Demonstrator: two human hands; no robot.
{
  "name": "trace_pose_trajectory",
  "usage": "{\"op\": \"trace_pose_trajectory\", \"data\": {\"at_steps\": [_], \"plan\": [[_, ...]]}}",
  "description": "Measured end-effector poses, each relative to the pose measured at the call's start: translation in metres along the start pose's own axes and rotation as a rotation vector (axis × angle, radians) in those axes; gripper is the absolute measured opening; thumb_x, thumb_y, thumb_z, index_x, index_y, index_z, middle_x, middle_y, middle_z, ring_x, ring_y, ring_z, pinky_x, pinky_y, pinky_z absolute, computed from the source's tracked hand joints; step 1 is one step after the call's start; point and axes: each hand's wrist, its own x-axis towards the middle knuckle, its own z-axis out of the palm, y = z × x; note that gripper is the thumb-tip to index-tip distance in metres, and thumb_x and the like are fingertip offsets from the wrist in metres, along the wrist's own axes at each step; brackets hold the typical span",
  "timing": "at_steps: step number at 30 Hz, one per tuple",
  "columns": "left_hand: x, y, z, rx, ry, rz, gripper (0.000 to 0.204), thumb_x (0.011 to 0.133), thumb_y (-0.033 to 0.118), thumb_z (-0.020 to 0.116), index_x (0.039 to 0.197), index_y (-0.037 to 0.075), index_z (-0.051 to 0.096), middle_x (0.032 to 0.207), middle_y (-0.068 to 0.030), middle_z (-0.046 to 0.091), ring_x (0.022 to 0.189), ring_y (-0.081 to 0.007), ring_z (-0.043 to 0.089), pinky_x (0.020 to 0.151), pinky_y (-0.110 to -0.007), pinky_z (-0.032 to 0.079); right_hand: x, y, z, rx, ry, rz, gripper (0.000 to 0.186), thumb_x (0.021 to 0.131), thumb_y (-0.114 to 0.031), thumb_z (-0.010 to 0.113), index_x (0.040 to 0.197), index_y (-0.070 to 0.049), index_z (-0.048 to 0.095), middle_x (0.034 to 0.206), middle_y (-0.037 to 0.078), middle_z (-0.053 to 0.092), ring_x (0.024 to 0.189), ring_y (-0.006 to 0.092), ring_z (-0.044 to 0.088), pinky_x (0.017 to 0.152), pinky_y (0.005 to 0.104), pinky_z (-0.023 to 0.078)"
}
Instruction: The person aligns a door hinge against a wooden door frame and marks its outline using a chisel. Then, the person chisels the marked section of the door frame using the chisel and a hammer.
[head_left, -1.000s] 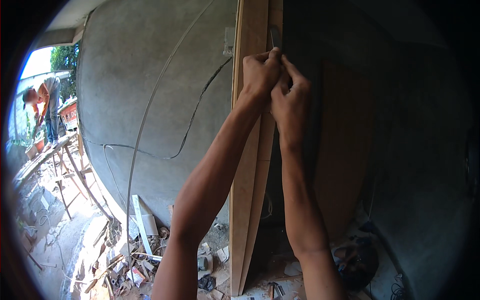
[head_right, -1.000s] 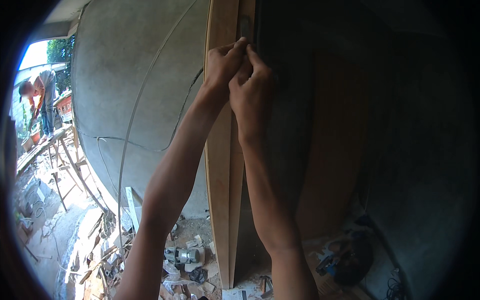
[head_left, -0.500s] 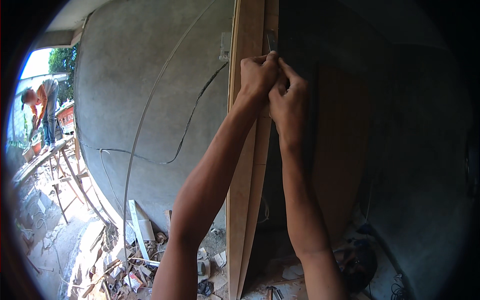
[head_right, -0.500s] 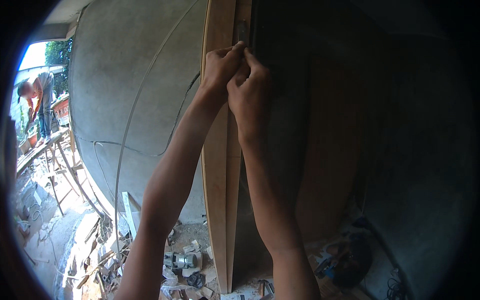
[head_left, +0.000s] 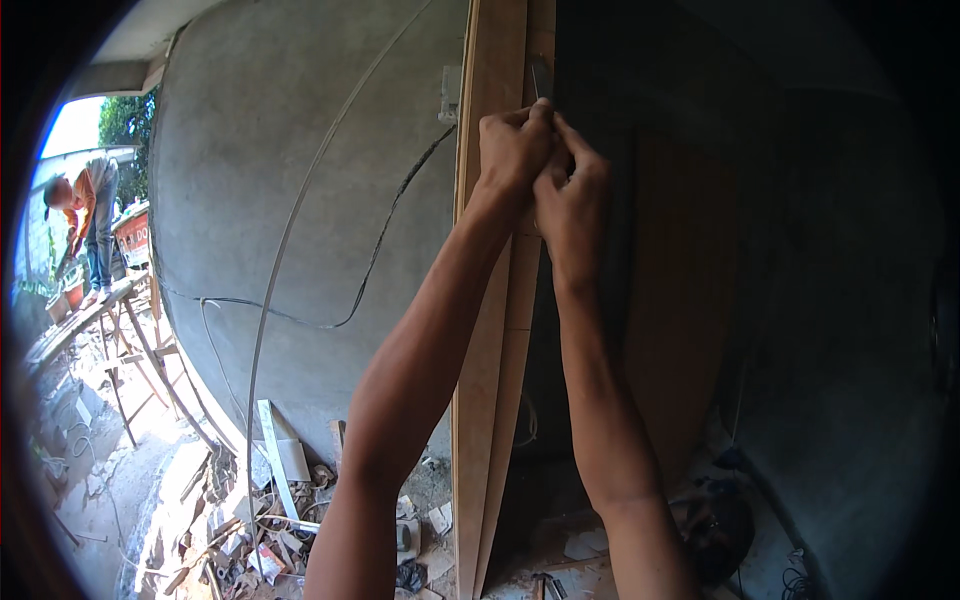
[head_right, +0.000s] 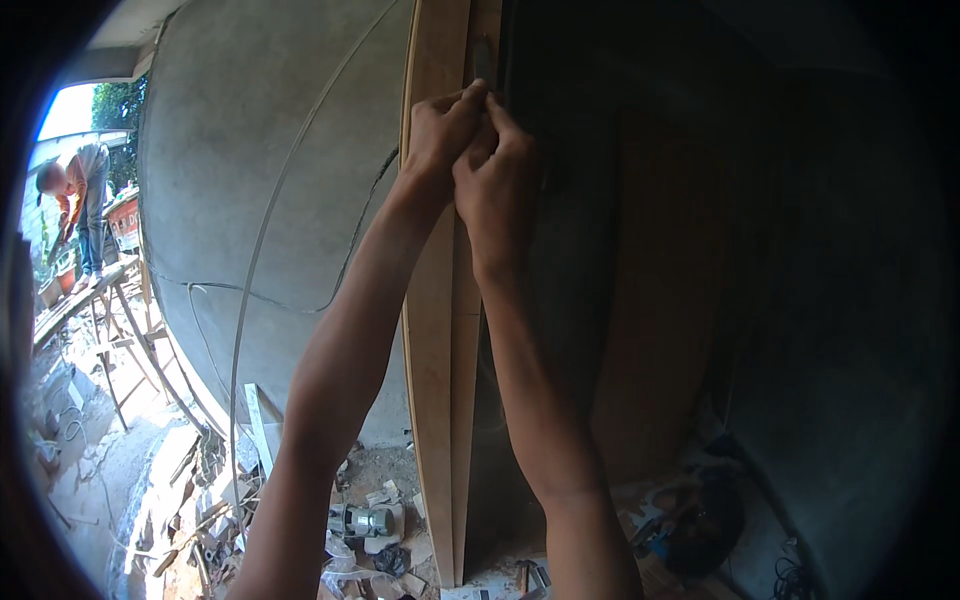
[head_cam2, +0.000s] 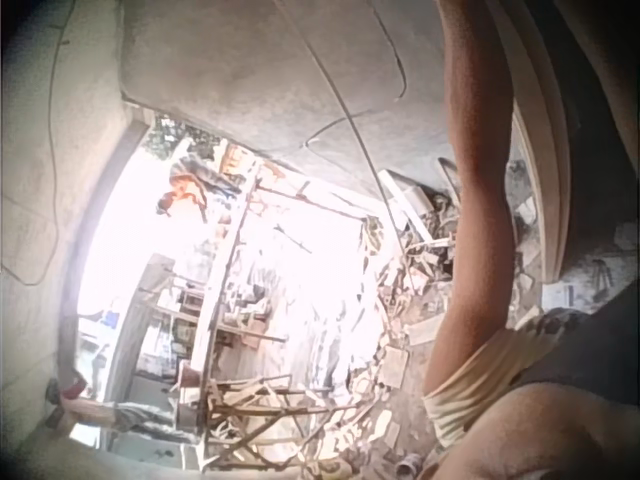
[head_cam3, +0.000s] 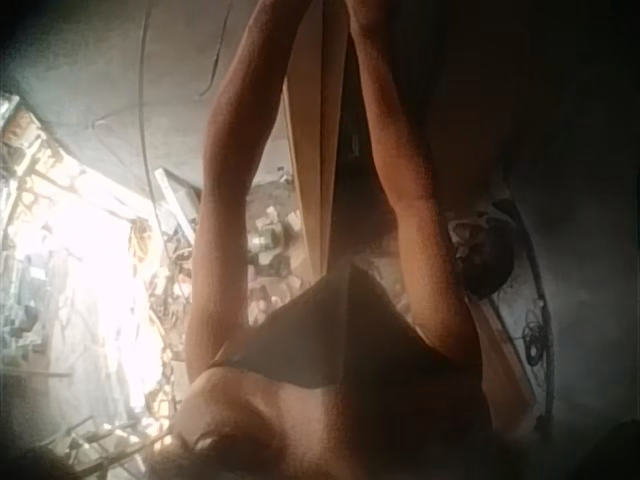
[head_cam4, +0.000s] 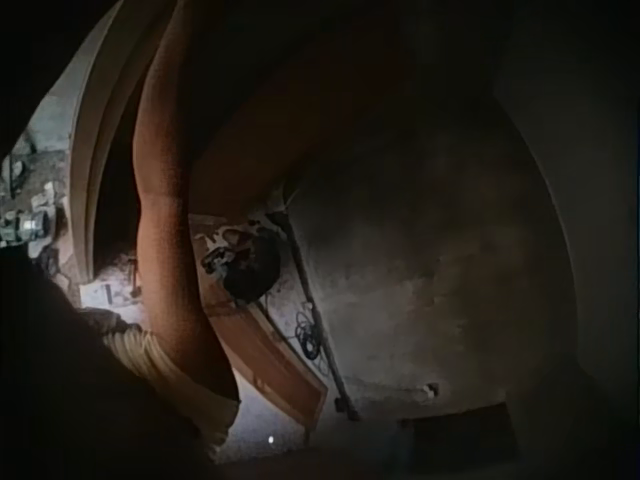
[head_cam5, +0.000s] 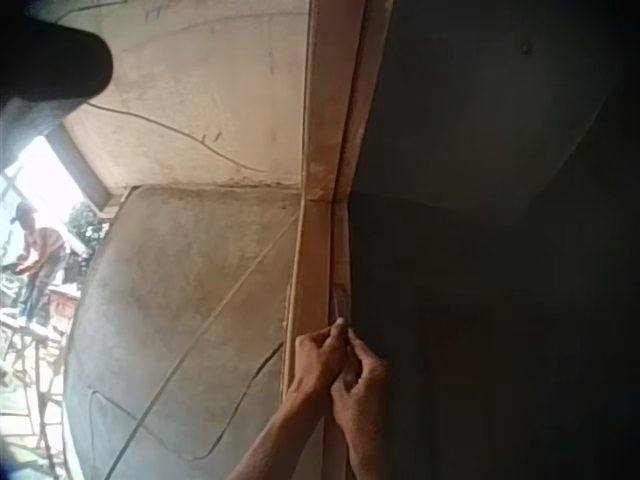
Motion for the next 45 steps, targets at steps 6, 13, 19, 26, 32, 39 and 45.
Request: {"op": "trace_pose_trajectory", "data": {"at_steps": [6, 13, 19, 26, 32, 39, 45], "plan": [[0.003, -0.007, -0.004, 0.088, -0.024, 0.015, 0.043, 0.095, 0.036, 0.066, 0.108, -0.005, 0.073, 0.09, -0.0088, 0.072, 0.082, -0.0138, 0.067, 0.071, -0.029, 0.054, -0.008, 0.006, 0.002, 0.01, 0.014, 0.008, 0.038, 0.09, -0.003, 0.051, 0.125, 0.008, 0.062, 0.114, 0.028, 0.068, 0.111, 0.0365, 0.066, 0.094, 0.0376, 0.052], [0.021, 0.011, -0.002, -0.059, -0.055, -0.032, 0.04, 0.095, 0.035, 0.066, 0.104, -0.003, 0.074, 0.084, -0.0066, 0.07, 0.072, -0.0128, 0.065, 0.061, -0.029, 0.051, 0.014, -0.004, 0.006, 0.013, 0.001, 0.018, 0.036, 0.092, -0.005, 0.054, 0.124, 0.008, 0.062, 0.114, 0.028, 0.067, 0.108, 0.039, 0.066, 0.091, 0.0397, 0.055], [0.012, -0.007, -0.002, 0.077, 0.005, 0.046, 0.04, 0.096, 0.035, 0.065, 0.1, -0.005, 0.072, 0.085, -0.0078, 0.07, 0.073, -0.0136, 0.066, 0.062, -0.03, 0.052, -0.006, 0.005, 0.003, -0.001, 0.036, -0.031, 0.036, 0.091, -0.004, 0.055, 0.125, 0.007, 0.061, 0.115, 0.028, 0.067, 0.109, 0.0391, 0.066, 0.092, 0.0403, 0.054], [0.016, -0.017, -0.003, 0.034, -0.004, 0.096, 0.042, 0.096, 0.03, 0.061, 0.106, -0.009, 0.072, 0.079, -0.0199, 0.073, 0.076, -0.0201, 0.071, 0.07, -0.035, 0.056, -0.006, 0.001, 0.005, 0.025, 0.013, -0.005, 0.036, 0.093, -0.003, 0.055, 0.127, 0.006, 0.061, 0.118, 0.027, 0.066, 0.113, 0.0374, 0.065, 0.097, 0.0385, 0.053], [0.0, -0.017, 0.007, 0.046, -0.031, 0.033, 0.04, 0.097, 0.032, 0.063, 0.108, -0.006, 0.073, 0.078, -0.0062, 0.069, 0.07, -0.0093, 0.062, 0.061, -0.028, 0.05, -0.012, 0.009, -0.009, 0.056, 0.021, 0.017, 0.034, 0.095, -0.004, 0.053, 0.125, 0.006, 0.062, 0.12, 0.027, 0.066, 0.115, 0.0363, 0.064, 0.098, 0.0386, 0.052], [0.006, -0.003, 0.009, 0.065, 0.009, 0.085, 0.041, 0.095, 0.03, 0.063, 0.106, -0.008, 0.073, 0.08, -0.0207, 0.073, 0.074, -0.0211, 0.072, 0.07, -0.034, 0.056, -0.001, 0.01, -0.002, 0.047, 0.058, -0.001, 0.033, 0.096, -0.006, 0.052, 0.124, 0.006, 0.063, 0.119, 0.026, 0.067, 0.114, 0.0369, 0.064, 0.097, 0.0388, 0.052], [0.007, -0.003, 0.01, 0.076, 0.011, 0.13, 0.041, 0.095, 0.03, 0.063, 0.106, -0.008, 0.073, 0.08, -0.0189, 0.073, 0.074, -0.0186, 0.071, 0.069, -0.034, 0.056, 0.004, 0.017, 0.003, 0.021, 0.083, -0.05, 0.034, 0.095, -0.006, 0.051, 0.125, 0.005, 0.064, 0.118, 0.025, 0.067, 0.112, 0.0365, 0.065, 0.097, 0.0394, 0.053]]}}
